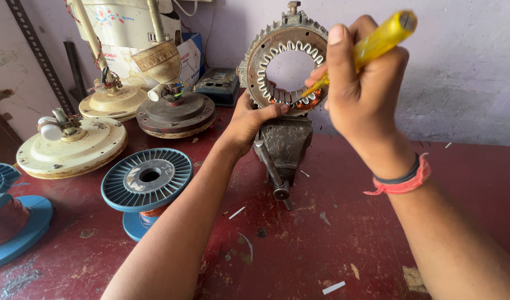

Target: The person uses a yellow-handled screwdriver to adjust copper windings inside a motor stator held in a bench vise. They rotate the stator to access different slots and continue prying and seating the windings throughout the clip.

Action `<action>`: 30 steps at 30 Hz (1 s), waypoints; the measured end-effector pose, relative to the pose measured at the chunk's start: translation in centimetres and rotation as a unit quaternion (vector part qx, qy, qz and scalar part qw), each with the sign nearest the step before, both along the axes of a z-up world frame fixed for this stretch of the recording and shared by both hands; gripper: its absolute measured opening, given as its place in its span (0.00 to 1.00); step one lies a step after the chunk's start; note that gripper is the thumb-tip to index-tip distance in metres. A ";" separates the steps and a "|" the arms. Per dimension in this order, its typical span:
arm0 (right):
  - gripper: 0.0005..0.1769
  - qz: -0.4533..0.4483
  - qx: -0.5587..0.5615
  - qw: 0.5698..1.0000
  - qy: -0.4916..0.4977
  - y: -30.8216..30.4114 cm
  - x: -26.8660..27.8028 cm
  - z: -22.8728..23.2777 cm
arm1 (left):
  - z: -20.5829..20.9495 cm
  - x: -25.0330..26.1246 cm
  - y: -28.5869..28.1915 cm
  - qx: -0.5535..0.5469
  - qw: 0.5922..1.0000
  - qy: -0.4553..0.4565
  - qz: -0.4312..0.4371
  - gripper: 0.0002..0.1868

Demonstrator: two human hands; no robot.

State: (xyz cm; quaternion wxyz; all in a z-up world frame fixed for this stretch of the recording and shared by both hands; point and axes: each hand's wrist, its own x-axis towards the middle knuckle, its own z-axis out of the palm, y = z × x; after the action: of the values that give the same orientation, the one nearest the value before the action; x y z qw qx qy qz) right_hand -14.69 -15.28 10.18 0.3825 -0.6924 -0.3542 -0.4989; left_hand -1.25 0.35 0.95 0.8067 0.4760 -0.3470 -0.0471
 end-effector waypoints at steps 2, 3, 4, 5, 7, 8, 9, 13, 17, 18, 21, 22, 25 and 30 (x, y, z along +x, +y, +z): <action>0.24 0.011 -0.007 0.999 -0.033 -0.3 0.6 -0.7 | 0.1 0.0 0.0 -0.004 1.000 0.019 0.000 0.42; 0.23 0.019 0.002 0.999 -0.037 -0.5 0.8 -0.9 | 0.1 0.0 -0.1 -0.008 1.000 0.028 0.000 0.42; 0.23 0.028 0.011 0.999 -0.041 -0.8 1.0 -1.2 | 0.2 -0.1 -0.3 -0.016 0.999 0.040 -0.006 0.42; 0.21 0.041 0.034 0.998 -0.032 -1.0 1.1 -1.6 | 0.3 -0.1 -0.3 -0.022 0.998 0.054 -0.010 0.43; 0.18 0.048 0.031 0.996 -0.064 -1.1 1.2 -2.4 | 0.3 -0.1 -0.2 -0.028 0.997 0.065 -0.019 0.42; 0.18 0.042 0.003 0.994 -0.105 -0.9 1.3 -2.8 | 0.3 0.0 -0.1 -0.026 0.997 0.062 -0.024 0.41; 0.17 0.036 -0.026 0.988 -0.147 -0.8 1.2 -3.1 | 0.4 0.1 -0.1 -0.026 0.998 0.059 -0.028 0.39; 0.09 0.021 -0.176 0.960 -0.215 0.1 -0.5 -5.0 | 0.5 0.2 0.1 -0.005 1.000 0.027 0.004 0.33; 0.09 0.025 -0.232 0.940 -0.250 1.6 0.2 -5.8 | 0.4 0.0 0.2 0.006 1.000 -0.001 0.024 0.30; 0.09 0.025 -0.238 0.938 -0.252 1.7 0.4 -5.9 | 0.4 0.0 0.2 0.005 1.000 -0.009 0.025 0.30; 0.09 0.014 -0.227 0.944 -0.238 1.4 0.6 -6.1 | 0.3 0.0 0.1 0.016 0.999 -0.002 0.040 0.29; 0.09 0.009 -0.221 0.946 -0.237 1.4 0.7 -6.2 | 0.4 0.0 0.2 0.015 0.999 -0.006 0.038 0.29; 0.08 -0.003 -0.210 0.950 -0.233 1.6 0.6 -6.5 | 0.3 0.0 0.1 0.011 0.999 -0.015 0.032 0.28; 0.08 -0.028 -0.209 0.950 -0.230 2.2 0.7 -6.6 | 0.3 -0.2 0.1 0.004 1.000 -0.010 0.026 0.27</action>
State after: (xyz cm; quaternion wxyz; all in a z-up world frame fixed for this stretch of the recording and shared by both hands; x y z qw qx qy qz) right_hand -13.96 -13.12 3.56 0.1230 -0.6327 -0.5099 -0.5698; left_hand -1.42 0.42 1.23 0.8020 0.4888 -0.3425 -0.0227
